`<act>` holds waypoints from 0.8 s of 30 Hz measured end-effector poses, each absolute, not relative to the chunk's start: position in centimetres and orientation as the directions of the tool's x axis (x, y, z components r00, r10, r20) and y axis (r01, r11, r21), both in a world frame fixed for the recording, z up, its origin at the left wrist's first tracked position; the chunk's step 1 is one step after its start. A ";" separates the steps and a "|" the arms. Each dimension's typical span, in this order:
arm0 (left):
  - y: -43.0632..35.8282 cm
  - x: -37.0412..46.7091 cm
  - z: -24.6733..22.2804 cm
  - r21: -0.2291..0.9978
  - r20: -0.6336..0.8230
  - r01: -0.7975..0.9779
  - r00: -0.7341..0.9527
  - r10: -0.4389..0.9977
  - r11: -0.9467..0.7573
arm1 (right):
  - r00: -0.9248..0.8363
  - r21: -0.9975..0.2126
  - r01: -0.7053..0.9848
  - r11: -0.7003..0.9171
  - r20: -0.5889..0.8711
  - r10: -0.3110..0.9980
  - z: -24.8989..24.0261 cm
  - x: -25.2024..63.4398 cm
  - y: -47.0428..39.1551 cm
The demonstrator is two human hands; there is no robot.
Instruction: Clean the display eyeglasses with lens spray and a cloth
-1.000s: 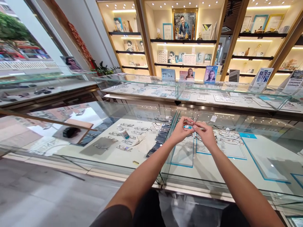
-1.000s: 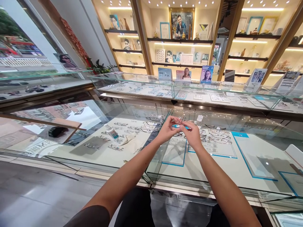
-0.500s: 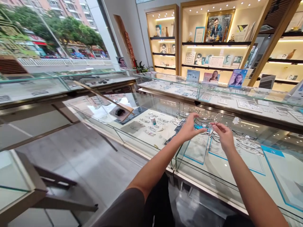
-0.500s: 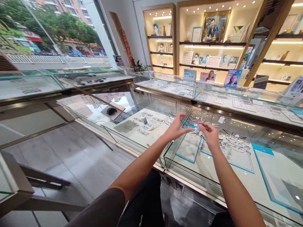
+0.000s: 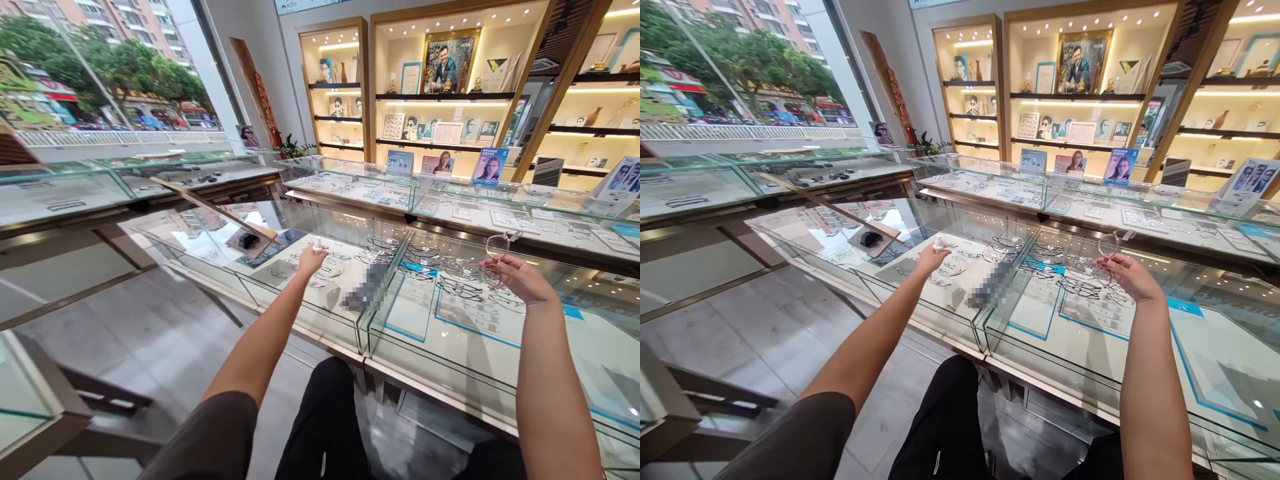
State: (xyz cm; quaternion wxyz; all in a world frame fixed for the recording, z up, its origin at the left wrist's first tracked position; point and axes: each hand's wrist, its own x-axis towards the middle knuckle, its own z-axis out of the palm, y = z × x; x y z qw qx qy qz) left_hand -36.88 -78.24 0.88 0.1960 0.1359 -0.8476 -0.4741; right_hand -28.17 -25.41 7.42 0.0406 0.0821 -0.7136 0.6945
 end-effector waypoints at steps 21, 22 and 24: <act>-53.5 -35.2 5.2 0.950 0.295 0.184 -0.794 0.531 -0.253 | -0.971 -0.970 -0.240 -0.038 0.240 0.003 5.2 -27.6 -36.1; -53.6 -35.3 4.6 0.949 0.314 0.240 -0.800 0.511 -0.206 | -0.974 -0.974 -0.226 -0.023 0.227 -0.014 5.2 -27.3 -36.3; -53.9 -35.5 3.9 0.936 0.346 0.330 -0.807 0.479 -0.121 | -0.978 -0.979 -0.206 0.005 0.206 -0.044 5.3 -26.9 -36.7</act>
